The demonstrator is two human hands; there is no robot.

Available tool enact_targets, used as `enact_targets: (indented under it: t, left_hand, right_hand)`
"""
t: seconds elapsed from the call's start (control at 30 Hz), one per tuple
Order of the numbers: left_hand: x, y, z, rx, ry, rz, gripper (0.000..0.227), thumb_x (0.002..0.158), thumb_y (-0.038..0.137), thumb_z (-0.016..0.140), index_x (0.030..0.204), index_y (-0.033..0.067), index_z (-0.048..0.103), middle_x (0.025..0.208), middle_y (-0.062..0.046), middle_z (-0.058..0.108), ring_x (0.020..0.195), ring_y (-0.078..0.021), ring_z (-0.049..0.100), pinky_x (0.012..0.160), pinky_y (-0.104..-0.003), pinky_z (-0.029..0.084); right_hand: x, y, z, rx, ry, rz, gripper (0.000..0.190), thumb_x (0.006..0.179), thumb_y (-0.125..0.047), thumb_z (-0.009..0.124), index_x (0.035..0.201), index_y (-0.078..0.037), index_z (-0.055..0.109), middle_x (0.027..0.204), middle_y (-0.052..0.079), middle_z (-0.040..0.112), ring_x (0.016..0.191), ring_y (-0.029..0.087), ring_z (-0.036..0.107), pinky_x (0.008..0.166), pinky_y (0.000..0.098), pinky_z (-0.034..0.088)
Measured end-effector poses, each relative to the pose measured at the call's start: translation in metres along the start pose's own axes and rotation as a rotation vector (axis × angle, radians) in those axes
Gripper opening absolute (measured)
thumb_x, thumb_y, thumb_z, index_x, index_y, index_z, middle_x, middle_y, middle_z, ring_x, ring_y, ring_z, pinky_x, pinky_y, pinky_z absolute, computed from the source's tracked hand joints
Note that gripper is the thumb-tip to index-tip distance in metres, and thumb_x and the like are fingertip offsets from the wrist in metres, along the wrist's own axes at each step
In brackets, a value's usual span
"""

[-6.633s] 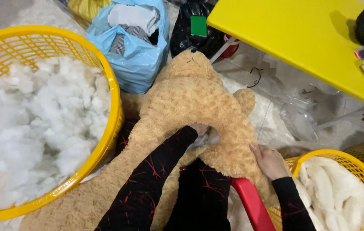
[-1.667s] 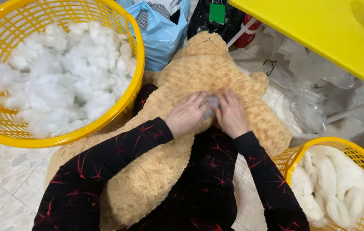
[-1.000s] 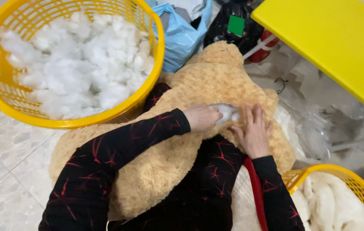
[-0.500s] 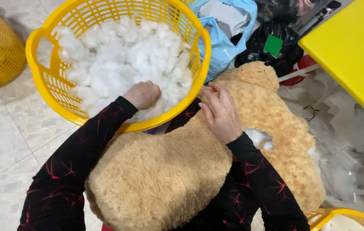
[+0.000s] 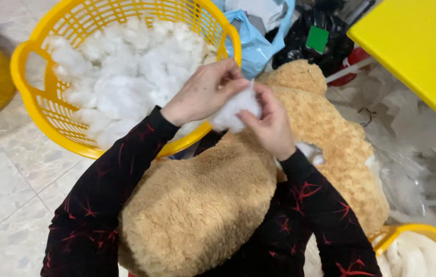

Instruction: The person repeatedly takes handfuls of white stuffing from a yellow basket and pushes them into an opening on the back of a large teddy bear. They continue to pack the stuffing into the bear's body throughout the clip.

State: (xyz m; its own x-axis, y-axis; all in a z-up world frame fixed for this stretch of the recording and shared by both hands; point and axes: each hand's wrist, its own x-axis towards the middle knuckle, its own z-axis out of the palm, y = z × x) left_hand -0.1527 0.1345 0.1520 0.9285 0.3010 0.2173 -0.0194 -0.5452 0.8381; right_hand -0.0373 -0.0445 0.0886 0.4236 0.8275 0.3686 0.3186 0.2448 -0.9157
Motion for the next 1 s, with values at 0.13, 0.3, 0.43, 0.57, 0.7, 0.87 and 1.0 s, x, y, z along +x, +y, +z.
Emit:
enact_targets:
  t: [0.13,0.3,0.43,0.57,0.7,0.87,1.0]
  left_hand:
    - [0.025,0.003,0.100,0.021,-0.084,0.361,0.051,0.073,0.024,0.085,0.111,-0.0019,0.064,0.102,-0.021,0.071,0.094,-0.0381,0.069,0.079,-0.047,0.054]
    - [0.050,-0.001,0.236,0.012,-0.131,0.382,0.023,0.084,0.006,0.068,0.107,0.0026,0.072,0.102,-0.022,0.072,0.100,-0.0411,0.070,0.086,-0.047,0.056]
    - [0.053,-0.017,0.293,0.043,-0.267,0.346,0.015,0.076,0.009,0.072,0.089,0.0007,0.074,0.094,-0.023,0.072,0.092,-0.0396,0.072,0.079,-0.047,0.057]
    - [0.047,-0.046,0.282,0.461,-0.214,0.328,0.012,0.081,0.002,0.068,0.091,-0.0018,0.073,0.093,-0.022,0.071,0.089,-0.0384,0.072,0.072,-0.046,0.059]
    - [0.039,-0.076,0.253,0.810,-0.167,0.287,0.015,0.076,-0.009,0.065,0.088,-0.0044,0.072,0.098,-0.020,0.071,0.103,-0.0336,0.069,0.073,-0.040,0.062]
    - [0.021,-0.078,0.268,0.704,-0.255,0.617,0.041,0.072,-0.009,0.066,0.112,-0.0041,0.071,0.098,-0.020,0.071,0.097,-0.0337,0.068,0.071,-0.041,0.060]
    - [0.015,-0.057,0.268,0.598,-0.668,0.530,0.030,0.085,0.002,0.065,0.114,0.0080,0.070,0.104,-0.013,0.072,0.093,-0.0276,0.070,0.092,-0.046,0.057]
  right_hand:
    - [-0.068,0.009,-0.093,-0.075,0.222,0.245,0.025,0.102,0.003,0.066,0.127,0.003,0.062,0.118,0.006,0.067,0.102,0.010,0.064,0.087,0.0254,0.054]
    - [-0.139,0.029,-0.142,-0.171,0.336,0.215,0.042,0.094,-0.008,0.072,0.130,0.003,0.054,0.119,0.006,0.063,0.107,0.016,0.062,0.094,0.0308,0.052]
    - [-0.172,0.070,-0.134,-0.742,0.331,0.469,0.055,0.080,-0.017,0.084,0.124,-0.001,0.057,0.099,0.019,0.069,0.092,0.030,0.070,0.081,0.0401,0.054]
    - [-0.191,0.092,-0.146,-1.072,0.263,0.254,0.034,0.080,0.001,0.073,0.114,-0.004,0.070,0.105,0.022,0.073,0.098,0.039,0.069,0.086,0.0432,0.054]
    - [-0.201,0.096,-0.180,-0.888,0.445,0.375,0.026,0.082,-0.002,0.075,0.107,0.000,0.071,0.096,0.021,0.074,0.084,0.034,0.073,0.075,0.0396,0.056]
    - [-0.202,0.109,-0.196,-0.261,0.660,0.383,0.018,0.092,-0.003,0.068,0.109,0.000,0.073,0.097,0.007,0.077,0.079,0.017,0.071,0.070,0.0316,0.058]
    - [-0.206,0.121,-0.189,-0.335,0.575,0.250,0.018,0.093,0.001,0.065,0.109,0.004,0.073,0.105,0.008,0.072,0.091,0.015,0.067,0.079,0.0292,0.055]
